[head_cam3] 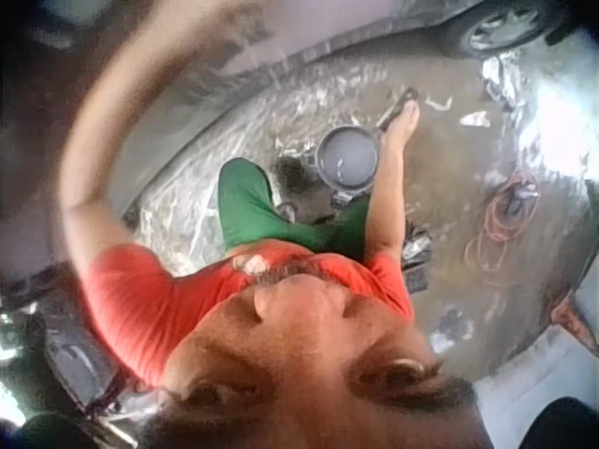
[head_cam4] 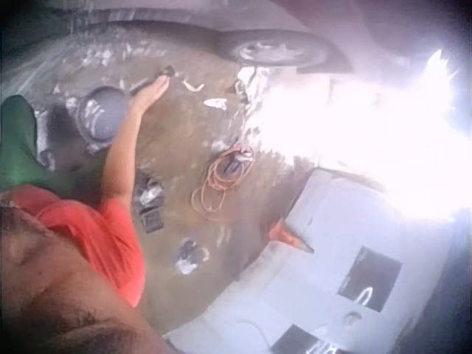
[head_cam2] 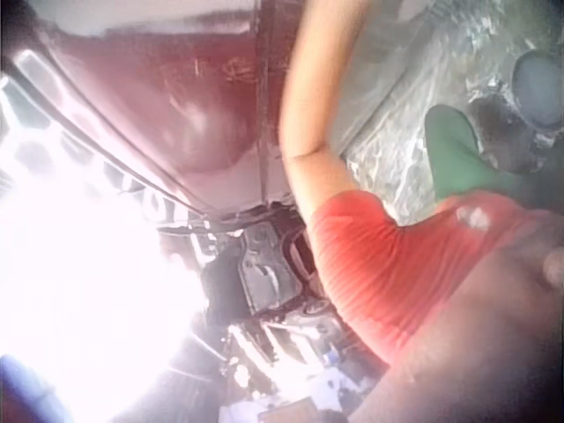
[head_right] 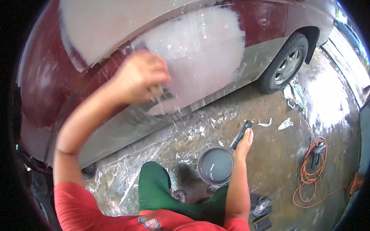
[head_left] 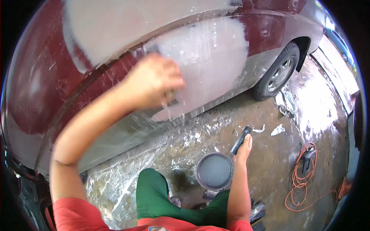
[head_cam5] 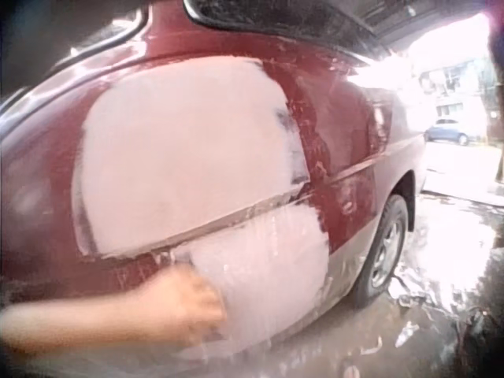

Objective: The person sands a section of a red vehicle's body with a sanding block while holding a wet sponge. They periodically wipe the sanded area with the sponge and touch the surface with their hand.

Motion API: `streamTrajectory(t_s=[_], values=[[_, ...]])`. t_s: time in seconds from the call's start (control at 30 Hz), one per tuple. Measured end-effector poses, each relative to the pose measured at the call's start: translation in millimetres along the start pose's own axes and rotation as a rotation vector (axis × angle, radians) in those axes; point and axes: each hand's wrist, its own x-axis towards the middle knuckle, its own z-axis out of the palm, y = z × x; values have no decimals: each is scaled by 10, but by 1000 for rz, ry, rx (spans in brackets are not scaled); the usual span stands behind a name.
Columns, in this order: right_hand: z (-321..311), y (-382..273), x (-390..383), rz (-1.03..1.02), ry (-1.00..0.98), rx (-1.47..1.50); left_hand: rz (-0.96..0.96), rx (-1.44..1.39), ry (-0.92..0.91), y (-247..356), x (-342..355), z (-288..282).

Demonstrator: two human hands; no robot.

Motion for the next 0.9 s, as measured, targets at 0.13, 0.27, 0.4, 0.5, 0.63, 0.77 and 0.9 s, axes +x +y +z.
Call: streamTrajectory(t_s=[0.13, 0.27, 0.4, 0.5, 0.63, 0.77, 0.9], values=[[-30, -55, 190, 38, -63, 80, -266, -608, -89, 1409, -560, 1606], [-82, -136, 192, 29, -5, 144, -190, -807, -451, 3138, -692, 3104], [-442, -329, 168, 16, 104, 164, -70, -828, -673, 4085, -358, 3789], [-122, -357, -55, 32, -12, 149, -176, -729, -977, 4221, -817, 4432], [-234, -260, 36, 3, 16, 124, -248, -793, -1111, 4229, -723, 4261], [-723, -165, 327, -18, 60, 120, -52, -818, -752, 2966, -11, 2859], [-317, -48, 342, -4, -20, 185, -194, -109, -144, 922, 87, 909]])
